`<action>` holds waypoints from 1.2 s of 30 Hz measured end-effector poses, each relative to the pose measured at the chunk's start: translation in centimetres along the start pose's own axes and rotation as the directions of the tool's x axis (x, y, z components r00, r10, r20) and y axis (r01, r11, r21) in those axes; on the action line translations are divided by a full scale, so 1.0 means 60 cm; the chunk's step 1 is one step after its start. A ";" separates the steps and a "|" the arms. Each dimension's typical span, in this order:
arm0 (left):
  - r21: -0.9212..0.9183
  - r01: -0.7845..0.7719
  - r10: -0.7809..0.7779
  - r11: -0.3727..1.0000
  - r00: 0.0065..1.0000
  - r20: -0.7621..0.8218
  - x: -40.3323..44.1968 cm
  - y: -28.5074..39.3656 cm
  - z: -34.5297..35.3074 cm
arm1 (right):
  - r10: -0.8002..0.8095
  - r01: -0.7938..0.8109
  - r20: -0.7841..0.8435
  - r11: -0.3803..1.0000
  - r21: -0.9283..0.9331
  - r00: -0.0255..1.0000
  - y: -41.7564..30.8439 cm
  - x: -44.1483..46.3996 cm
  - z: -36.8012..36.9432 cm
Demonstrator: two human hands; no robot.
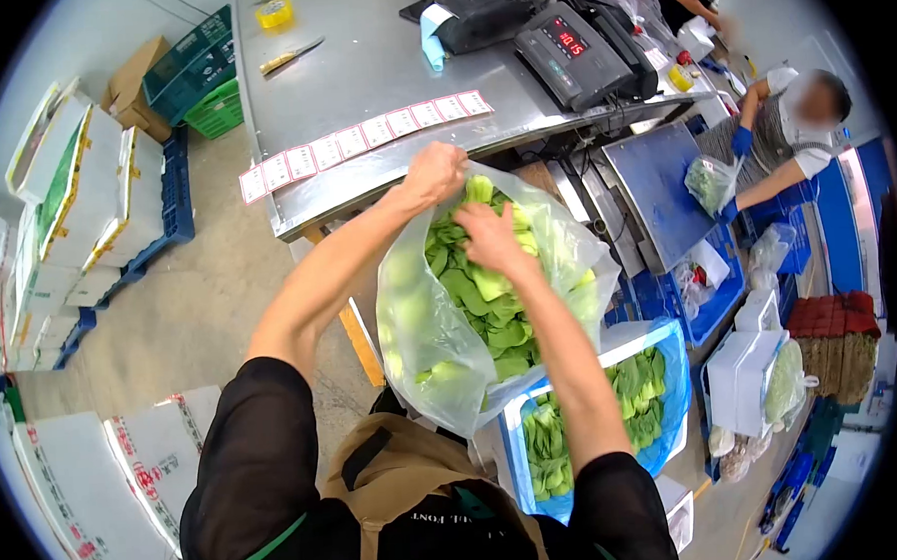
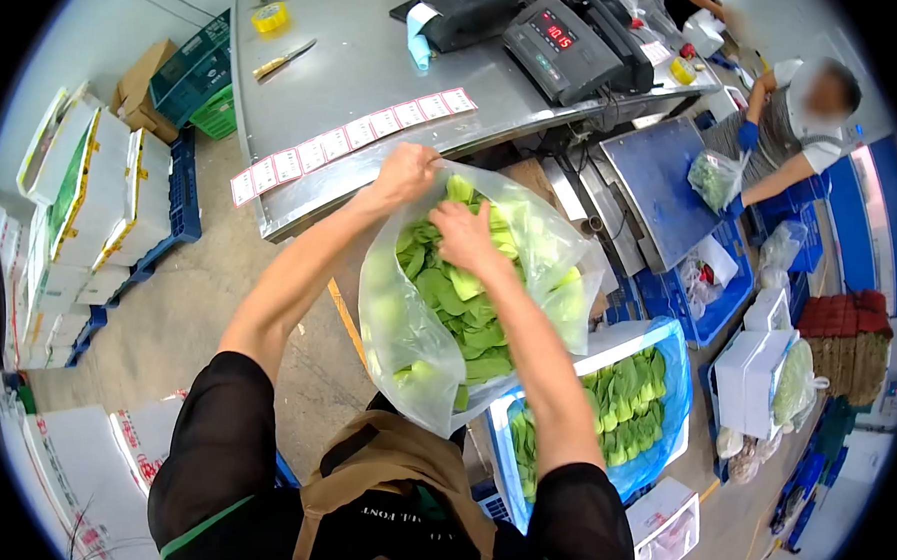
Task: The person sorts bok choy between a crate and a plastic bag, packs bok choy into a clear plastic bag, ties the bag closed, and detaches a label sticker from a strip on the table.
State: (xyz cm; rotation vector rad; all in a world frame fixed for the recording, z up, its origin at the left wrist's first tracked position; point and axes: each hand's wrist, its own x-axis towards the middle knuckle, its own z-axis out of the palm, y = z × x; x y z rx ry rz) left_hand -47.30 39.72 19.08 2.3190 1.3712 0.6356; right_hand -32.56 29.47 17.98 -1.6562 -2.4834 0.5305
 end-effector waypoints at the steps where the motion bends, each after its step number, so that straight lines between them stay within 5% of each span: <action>1: -0.015 -0.012 0.012 1.000 1.000 0.021 -0.002 -0.006 -0.007 | 0.032 -0.032 -0.004 0.999 -0.022 0.999 -0.006 0.000 0.045; 2: -0.029 -0.025 0.026 0.999 0.999 0.036 -0.001 -0.013 -0.011 | 0.090 -0.093 -0.024 0.980 -0.177 0.996 -0.012 0.005 0.101; 4: -0.015 -0.037 0.037 0.999 0.999 0.020 -0.013 -0.022 0.011 | 0.100 -0.105 -0.036 0.974 -0.201 0.994 -0.001 0.026 0.146; 10: -0.052 0.087 -0.086 0.995 0.996 0.026 -0.027 -0.020 0.045 | 0.109 -0.086 0.219 0.990 -0.112 0.970 0.012 0.068 0.115; 13: -0.075 0.077 -0.074 0.994 0.996 0.043 -0.041 -0.026 0.057 | 0.153 -0.148 0.007 0.968 -0.202 0.988 -0.034 0.018 0.064; 16: -0.022 -0.248 0.230 0.968 0.924 -0.305 -0.066 0.027 0.035 | 0.393 -0.383 0.025 0.907 -0.174 0.919 -0.068 -0.058 0.053; 17: -0.041 -0.229 0.212 0.972 0.945 -0.249 -0.080 0.053 0.029 | 0.377 -0.395 -0.135 0.906 -0.150 0.916 -0.035 -0.068 0.122; 20: -0.036 -0.062 0.064 0.997 0.996 0.067 -0.106 0.081 0.055 | 0.220 -0.231 -0.205 0.973 -0.029 0.954 0.007 -0.088 0.087; 21: -0.034 -0.066 0.068 0.997 0.995 0.072 -0.111 0.065 0.081 | 0.221 -0.228 -0.124 0.973 -0.040 0.967 0.012 -0.081 0.071; 22: -0.056 -0.119 0.124 0.991 0.989 0.079 -0.116 0.062 0.101 | 0.156 -0.206 -0.270 0.964 -0.166 0.950 0.023 -0.072 0.097; 24: -0.264 0.002 0.059 0.964 0.973 0.222 -0.126 0.034 0.162 | 0.036 -0.075 -0.254 0.987 -0.145 0.966 0.047 -0.123 0.089; 26: -0.172 0.026 0.011 0.985 0.978 0.207 -0.172 0.009 0.233 | -0.007 -0.042 -0.368 0.991 -0.127 0.930 0.056 -0.156 0.130; 30: -0.071 0.035 -0.019 0.997 0.977 0.213 -0.192 0.026 0.232 | -0.045 0.132 -0.593 0.986 0.104 0.804 0.081 -0.257 0.115; 32: -0.063 0.069 -0.050 0.996 0.964 0.262 -0.174 0.026 0.224 | 0.042 0.153 -0.794 0.974 0.168 0.607 0.127 -0.381 0.097; 35: -0.025 0.185 -0.169 0.982 0.939 0.301 -0.157 0.066 0.175 | 0.638 -0.347 -0.556 0.764 0.545 0.533 0.232 -0.613 0.056; 36: -0.035 0.104 -0.097 0.994 0.982 0.160 -0.157 0.088 0.160 | 0.593 -0.473 -0.674 0.792 0.387 0.441 0.310 -0.677 0.133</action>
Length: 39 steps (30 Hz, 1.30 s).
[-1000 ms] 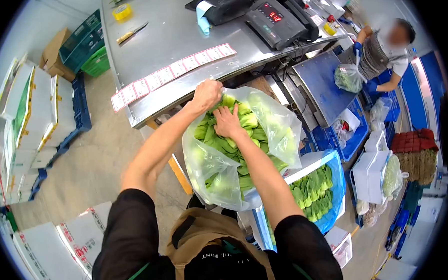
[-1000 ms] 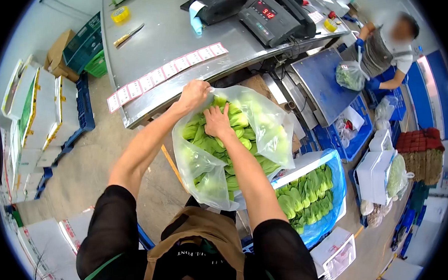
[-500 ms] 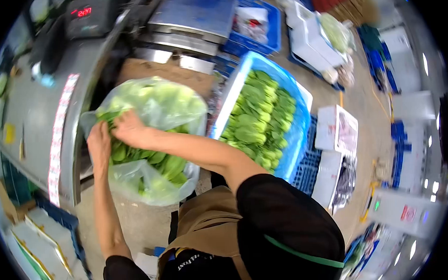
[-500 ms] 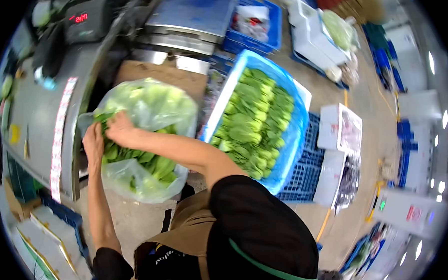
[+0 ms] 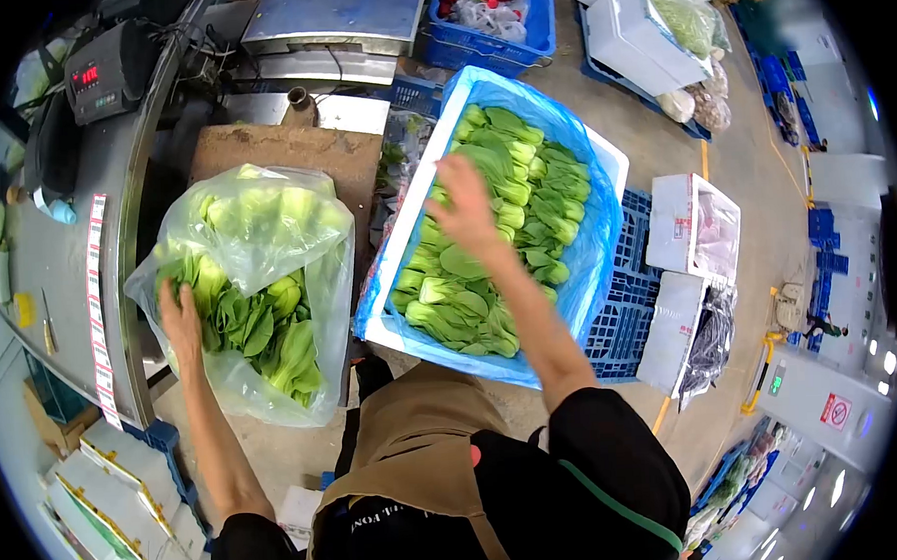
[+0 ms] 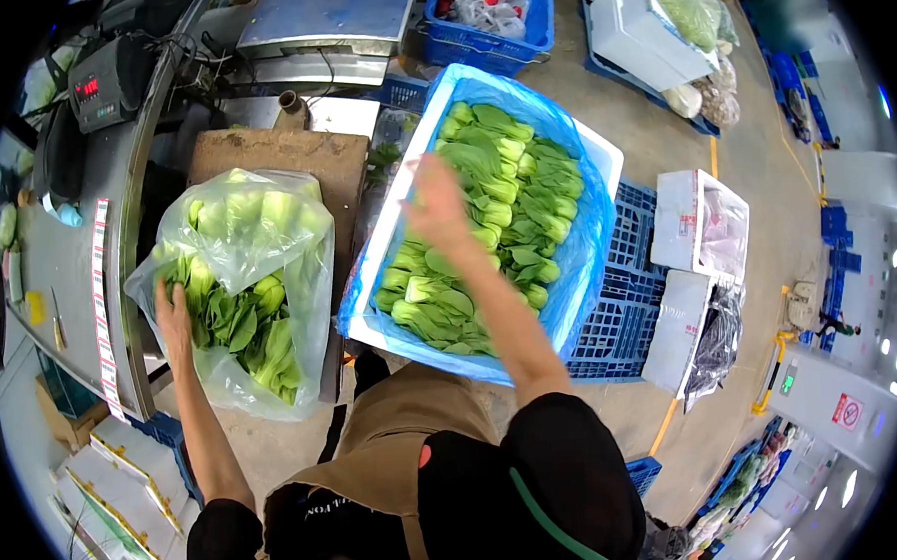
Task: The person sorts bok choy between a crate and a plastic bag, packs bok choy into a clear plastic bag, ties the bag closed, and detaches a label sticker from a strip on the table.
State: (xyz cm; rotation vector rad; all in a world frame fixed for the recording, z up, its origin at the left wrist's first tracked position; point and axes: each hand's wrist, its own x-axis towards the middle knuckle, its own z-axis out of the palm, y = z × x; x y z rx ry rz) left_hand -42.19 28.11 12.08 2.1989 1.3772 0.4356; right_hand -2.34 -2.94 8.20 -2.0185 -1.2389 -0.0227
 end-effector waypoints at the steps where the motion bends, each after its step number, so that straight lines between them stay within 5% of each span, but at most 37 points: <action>1: 0.061 -0.031 0.042 0.998 0.984 -0.174 -0.016 0.057 -0.021 | 0.224 -0.175 0.191 0.954 -0.243 0.956 0.070 -0.024 -0.020; 2: 0.130 -0.053 0.094 0.990 0.938 -0.334 -0.042 0.135 -0.035 | 0.290 -0.194 0.228 0.910 -0.368 0.929 0.145 -0.058 -0.024; 4: -0.094 -0.121 0.078 0.988 0.924 -0.375 -0.109 0.283 -0.026 | 0.337 -0.143 0.358 0.870 -0.473 0.871 0.246 -0.097 -0.019; 6: -0.206 -0.337 0.320 0.919 0.941 -0.112 -0.182 0.358 0.051 | 0.343 -0.084 0.446 0.860 -0.504 0.827 0.256 -0.107 -0.003; 7: -0.378 -0.239 0.286 0.894 0.956 0.071 -0.209 0.413 0.102 | 0.346 -0.055 0.485 0.853 -0.518 0.803 0.258 -0.113 0.003; 8: -0.422 0.131 0.092 0.897 0.878 0.469 -0.226 0.462 0.145 | 0.347 -0.030 0.512 0.849 -0.528 0.786 0.258 -0.119 0.008; 10: -0.454 0.362 0.073 0.815 0.712 0.699 -0.274 0.400 0.359 | 0.348 0.025 0.559 0.834 -0.552 0.752 0.255 -0.125 0.015; 12: -0.274 0.533 -0.169 0.800 0.640 0.749 -0.297 0.412 0.476 | 0.311 0.071 0.586 0.840 -0.537 0.748 0.257 -0.111 0.010; 15: -0.201 0.530 -0.234 0.824 0.642 0.730 -0.304 0.421 0.590 | 0.267 0.106 0.625 0.864 -0.493 0.734 0.258 -0.074 0.004; 18: -0.164 0.848 -0.454 0.505 0.422 0.784 -0.276 0.473 0.587 | 0.163 0.097 0.568 0.912 -0.399 0.807 0.263 -0.084 0.012; 21: -0.332 0.762 -0.421 0.556 0.603 0.678 -0.282 0.457 0.628 | -0.032 0.120 0.450 0.978 -0.170 0.892 0.274 -0.110 -0.009; 24: -0.419 0.723 -0.373 0.549 0.661 0.652 -0.309 0.480 0.622 | -0.123 0.142 0.385 0.990 -0.021 0.915 0.258 -0.131 -0.063; 28: -0.508 0.568 -0.328 0.648 0.809 0.488 -0.343 0.503 0.628 | -0.158 0.195 0.455 0.980 -0.037 0.876 0.232 -0.128 -0.109; 30: -0.467 0.649 -0.308 0.601 0.727 0.614 -0.308 0.530 0.588 | -0.168 0.240 0.512 0.968 -0.078 0.842 0.227 -0.109 -0.101; 33: -0.345 0.550 -0.231 0.761 0.726 0.648 -0.272 0.547 0.600 | -0.153 0.340 0.657 0.926 -0.165 0.738 0.238 -0.121 -0.046; 35: -0.333 0.670 -0.284 0.664 0.638 0.716 -0.253 0.552 0.580 | -0.147 0.345 0.705 0.927 -0.147 0.694 0.232 -0.115 -0.032; 38: -0.204 0.350 -0.099 0.914 0.682 0.725 -0.242 0.542 0.562 | -0.106 0.332 0.694 0.922 -0.199 0.712 0.244 -0.121 -0.019; 39: -0.319 0.259 -0.006 0.912 0.785 0.620 -0.241 0.538 0.534 | -0.083 0.258 0.673 0.952 -0.164 0.735 0.247 -0.123 -0.020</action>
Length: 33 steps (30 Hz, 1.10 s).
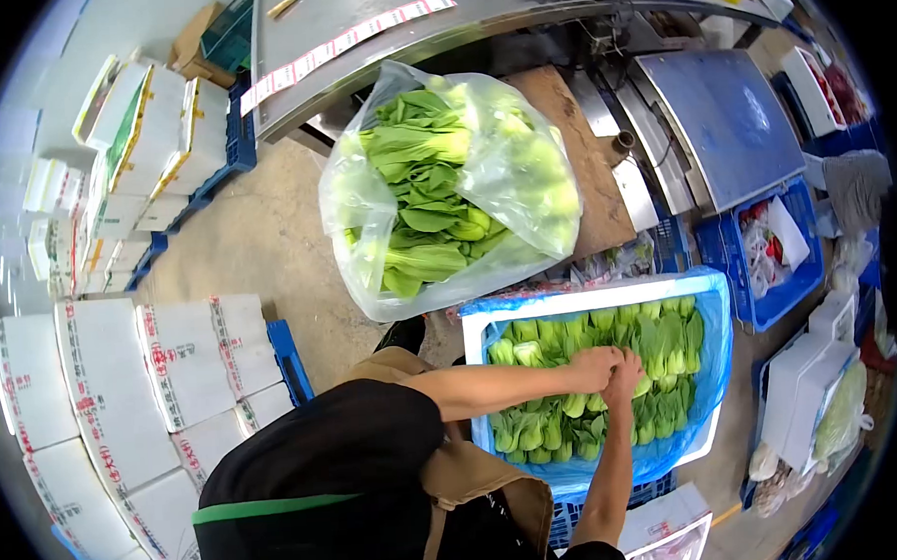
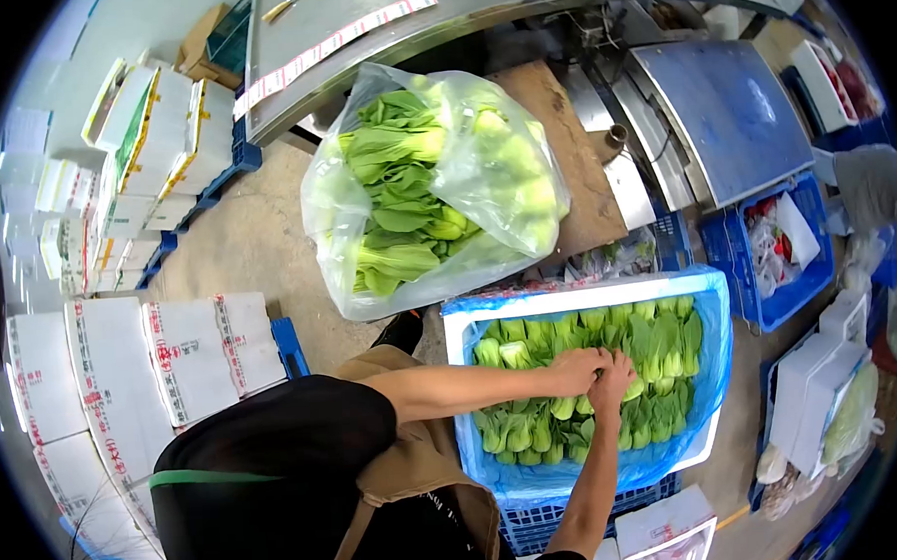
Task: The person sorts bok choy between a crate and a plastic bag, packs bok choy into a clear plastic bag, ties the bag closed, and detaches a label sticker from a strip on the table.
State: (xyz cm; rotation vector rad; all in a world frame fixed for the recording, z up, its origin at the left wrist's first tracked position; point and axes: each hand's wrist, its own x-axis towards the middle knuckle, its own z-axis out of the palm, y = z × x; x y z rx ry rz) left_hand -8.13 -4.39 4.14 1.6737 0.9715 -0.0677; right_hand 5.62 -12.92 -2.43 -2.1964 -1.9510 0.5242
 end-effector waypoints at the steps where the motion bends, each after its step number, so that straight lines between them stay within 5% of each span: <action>1: -0.016 -0.146 0.144 0.989 0.985 -0.096 -0.037 0.015 -0.036 | 0.037 -0.035 -0.019 0.996 0.082 0.999 0.002 -0.002 -0.001; 5: 0.265 -0.508 0.568 0.820 0.778 -0.267 -0.185 0.032 -0.253 | 0.118 -0.043 -0.181 0.927 0.372 0.976 0.028 -0.032 -0.040; 6: 0.514 -0.440 0.665 0.736 0.613 -0.428 -0.214 0.004 -0.298 | 0.245 -0.105 -0.232 0.867 0.487 0.941 0.024 -0.047 -0.056; 7: 0.681 -0.262 0.668 0.684 0.600 -0.441 -0.248 -0.006 -0.367 | 0.373 -0.154 -0.260 0.786 0.599 0.891 0.011 -0.058 -0.076; 8: 0.660 -0.058 0.517 0.749 0.674 -0.528 -0.284 -0.010 -0.426 | 0.506 -0.153 -0.232 0.608 0.779 0.831 -0.010 -0.055 -0.100; 9: 0.725 0.223 0.511 0.652 0.577 -0.637 -0.298 -0.036 -0.464 | 0.623 -0.123 -0.166 0.393 0.911 0.765 -0.034 -0.055 -0.126; 10: 0.681 0.416 0.434 0.603 0.545 -0.718 -0.321 -0.065 -0.495 | 0.713 -0.066 -0.068 0.158 0.985 0.698 -0.059 -0.058 -0.155; 11: 0.607 0.591 0.363 0.531 0.489 -0.793 -0.346 -0.097 -0.525 | 0.722 -0.002 -0.098 0.136 0.991 0.685 -0.095 -0.050 -0.191; 13: 0.419 0.607 0.197 0.675 0.399 -0.895 -0.395 -0.179 -0.573 | 0.741 0.125 -0.154 0.095 0.988 0.653 -0.168 -0.017 -0.249; 15: -0.023 0.450 -0.201 0.893 0.354 -0.913 -0.445 -0.242 -0.599 | 0.640 0.198 -0.197 0.072 0.978 0.743 -0.205 0.010 -0.286; 18: -0.092 0.249 -0.164 0.964 0.286 -0.944 -0.509 -0.312 -0.606 | 0.594 0.216 -0.065 -0.187 0.958 0.802 -0.335 0.073 -0.374; 19: -0.393 -0.033 -0.360 0.919 0.336 -0.870 -0.520 -0.305 -0.606 | 0.550 0.180 0.023 -0.312 0.933 0.835 -0.368 0.093 -0.390; 21: -0.810 -0.458 -0.564 0.367 0.584 -0.585 -0.540 -0.262 -0.598 | 0.428 0.057 0.169 -0.466 0.883 0.888 -0.454 0.140 -0.417; 22: -0.828 -0.544 -0.474 0.134 0.698 -0.536 -0.551 -0.251 -0.587 | 0.395 0.008 0.199 -0.465 0.885 0.897 -0.498 0.164 -0.420; 25: -0.836 -0.549 -0.269 0.011 0.803 -0.532 -0.588 -0.194 -0.574 | 0.456 -0.122 0.392 -0.515 0.848 0.799 -0.636 0.223 -0.408; 27: -0.829 -0.551 -0.220 -0.095 0.824 -0.522 -0.623 -0.162 -0.580 | 0.350 -0.225 0.466 -0.550 0.804 0.813 -0.682 0.235 -0.365; 33: -0.899 -0.338 0.045 -0.278 0.931 -0.363 -0.665 -0.208 -0.551 | 0.380 -0.534 0.569 -0.202 0.821 0.730 -0.775 0.220 -0.246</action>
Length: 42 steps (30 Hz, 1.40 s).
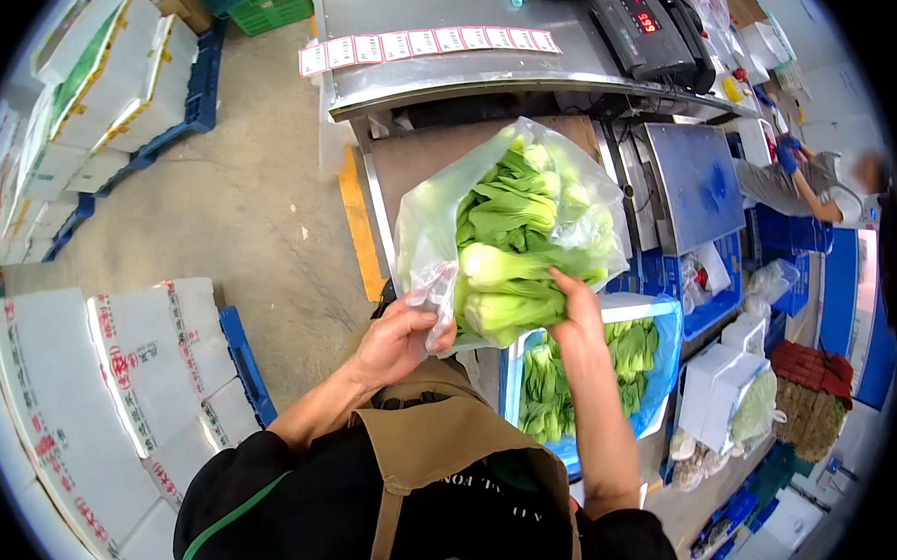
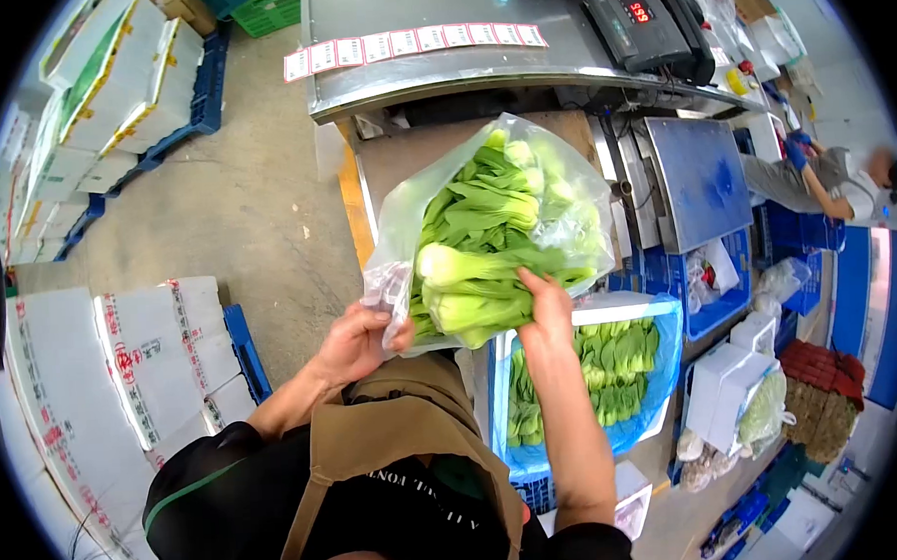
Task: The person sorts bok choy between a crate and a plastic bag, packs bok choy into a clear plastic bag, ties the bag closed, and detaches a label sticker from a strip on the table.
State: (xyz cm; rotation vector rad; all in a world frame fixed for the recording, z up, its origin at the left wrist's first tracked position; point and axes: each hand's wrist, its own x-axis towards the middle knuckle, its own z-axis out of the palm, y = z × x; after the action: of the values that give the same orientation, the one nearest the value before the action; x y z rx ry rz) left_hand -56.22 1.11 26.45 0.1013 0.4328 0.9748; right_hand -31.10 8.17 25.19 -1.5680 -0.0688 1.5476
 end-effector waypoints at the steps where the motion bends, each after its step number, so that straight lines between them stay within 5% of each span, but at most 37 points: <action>1: -0.012 0.039 -0.039 0.999 0.999 -0.003 -0.003 0.001 -0.012 | 0.131 -0.135 -0.038 0.980 -0.145 0.991 0.010 0.029 0.009; 4: -0.067 0.058 -0.053 0.996 0.996 0.076 0.003 0.008 -0.036 | 0.277 -0.333 -0.188 0.714 -0.617 0.942 0.044 0.114 0.064; 7: -0.073 0.027 -0.020 0.997 0.996 0.093 0.014 0.027 -0.047 | 0.301 -0.341 -0.166 0.748 -0.570 0.939 0.061 0.163 0.111; 10: -0.077 0.024 -0.020 0.997 0.998 0.054 0.017 0.042 -0.058 | 0.188 -0.179 -0.080 0.607 -0.775 0.979 0.019 0.100 0.131; 11: -0.075 0.033 -0.029 0.997 0.998 0.053 0.014 0.043 -0.060 | -0.098 0.253 0.240 0.155 -0.955 0.966 0.022 0.105 0.098; 12: -0.070 0.039 -0.035 0.997 0.998 0.054 0.014 0.045 -0.061 | -0.302 0.461 0.458 -0.065 -0.885 0.836 0.021 0.070 0.101; 14: -0.039 0.090 -0.088 0.995 0.995 0.047 0.020 0.050 -0.052 | -0.460 0.605 0.824 -0.566 -0.559 0.331 0.021 -0.013 0.133; 16: -0.009 0.112 -0.111 0.994 0.990 0.088 0.025 0.058 -0.039 | -0.252 0.598 0.921 -0.703 -0.385 0.297 0.056 -0.024 0.153; 17: 0.002 0.110 -0.109 0.994 0.985 0.136 0.028 0.062 -0.031 | -0.151 0.584 0.918 -0.731 -0.353 0.367 0.077 -0.020 0.158; 23: 0.024 0.178 -0.180 0.984 0.982 0.065 0.004 0.067 -0.024 | -0.255 0.680 0.869 -0.545 -0.491 0.423 0.149 0.144 0.102; 26: 0.019 0.113 -0.114 0.993 0.992 0.047 0.022 0.070 -0.026 | -0.272 0.691 0.888 -0.558 -0.459 0.370 0.159 0.167 0.087; 30: 0.114 0.048 -0.043 0.992 0.998 -0.039 0.031 0.081 0.007 | -0.277 0.792 0.891 -0.414 -0.449 0.360 0.056 0.119 0.087; 31: 0.136 0.041 -0.035 0.990 0.998 -0.042 0.032 0.082 0.007 | -0.433 0.806 0.829 -0.308 -0.505 0.353 0.018 0.121 0.063; 33: 0.095 0.053 -0.053 0.994 0.999 0.001 0.036 0.077 0.010 | -0.598 0.549 0.734 -0.513 -0.660 0.322 -0.030 0.119 0.028; 35: 0.093 0.052 -0.053 0.994 0.998 0.016 0.036 0.077 0.015 | -0.409 0.286 0.795 -0.777 -0.561 0.447 -0.046 0.135 -0.030; 38: 0.118 0.011 -0.013 0.993 1.000 0.016 0.045 0.074 0.031 | -0.585 0.422 0.708 -0.569 -0.706 0.395 -0.074 0.213 -0.094; 40: 0.136 -0.012 0.009 0.991 1.000 0.023 0.047 0.078 0.043 | -0.828 0.707 0.270 0.198 -0.679 0.492 -0.126 0.170 -0.060; 42: 0.155 -0.038 0.027 0.987 0.997 0.074 0.060 0.082 0.062 | -0.747 0.732 -0.070 0.662 -0.160 0.661 -0.208 0.168 -0.068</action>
State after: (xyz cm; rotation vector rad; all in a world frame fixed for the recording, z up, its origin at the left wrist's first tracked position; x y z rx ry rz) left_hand -56.86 7.22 30.06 0.2849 0.4425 0.9657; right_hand -18.99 19.41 24.24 -1.4500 -0.6663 0.7854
